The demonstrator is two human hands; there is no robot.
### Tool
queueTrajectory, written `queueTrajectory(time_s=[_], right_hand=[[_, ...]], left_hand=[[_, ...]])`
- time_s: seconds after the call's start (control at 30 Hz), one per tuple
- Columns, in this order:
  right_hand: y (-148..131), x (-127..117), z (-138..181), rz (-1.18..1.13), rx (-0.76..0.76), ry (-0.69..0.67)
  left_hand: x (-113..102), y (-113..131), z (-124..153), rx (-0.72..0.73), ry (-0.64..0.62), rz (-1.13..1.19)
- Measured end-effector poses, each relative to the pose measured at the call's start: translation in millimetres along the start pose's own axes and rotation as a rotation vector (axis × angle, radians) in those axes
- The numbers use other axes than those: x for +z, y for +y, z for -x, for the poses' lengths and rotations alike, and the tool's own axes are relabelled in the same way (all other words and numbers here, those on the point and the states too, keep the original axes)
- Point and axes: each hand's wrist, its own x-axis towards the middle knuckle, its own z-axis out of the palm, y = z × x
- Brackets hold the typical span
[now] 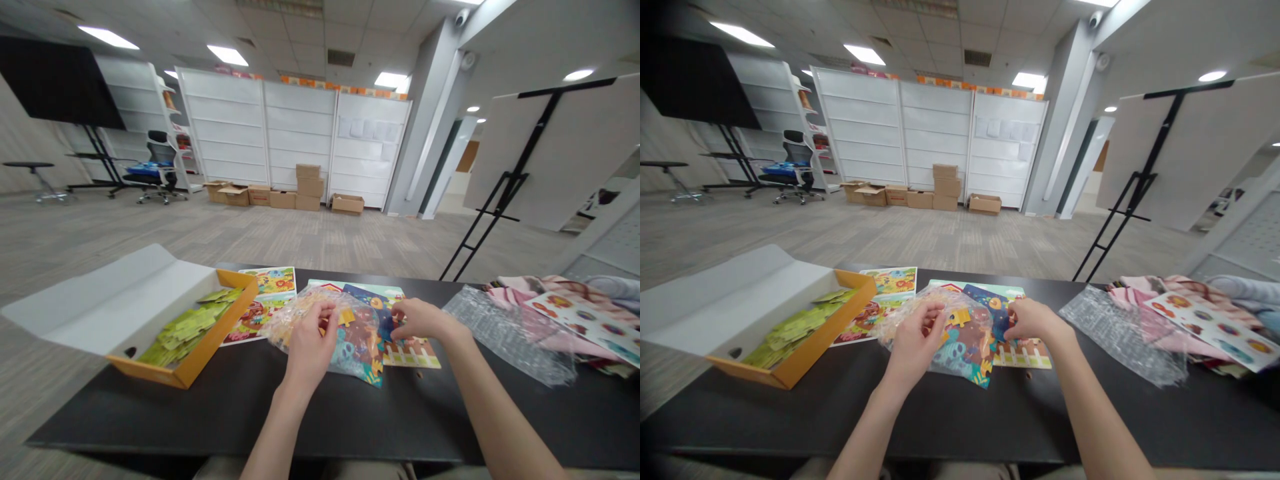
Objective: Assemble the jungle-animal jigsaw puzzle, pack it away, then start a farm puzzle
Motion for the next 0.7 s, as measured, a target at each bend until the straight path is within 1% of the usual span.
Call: queueTrajectory(time_s=[0.07, 0.17, 0.23, 0.33, 0.43, 0.53, 0.7], right_hand=[[-1.4, 5.4, -1.3, 0.094, 0.043, -0.024], [-5.3, 7.6, -2.1, 0.145, 0.08, -0.064], [-5.3, 6.0, -2.8, 0.152, 0.095, -0.087], [0.2, 4.2, -5.5, 0.14, 0.099, -0.084], [10.9, 7.0, -11.5, 0.096, 0.061, -0.06], [22.7, 12.1, -19.1, 0.031, 0.02, -0.041], [34.7, 15.0, -26.6, -0.069, 0.006, -0.004]], left_hand=[[1.0, -0.4, 1.9, -0.004, -0.105, -0.105], [1.5, 3.0, 6.3, 0.003, -0.286, -0.285], [1.8, 6.9, 9.2, 0.014, -0.35, -0.39], [2.7, 12.3, 12.4, 0.032, -0.38, -0.48], [3.5, 16.0, 13.9, 0.032, -0.399, -0.52], [3.9, 18.1, 14.5, 0.036, -0.406, -0.56], [6.7, 16.3, 14.4, 0.089, -0.399, -0.629]])
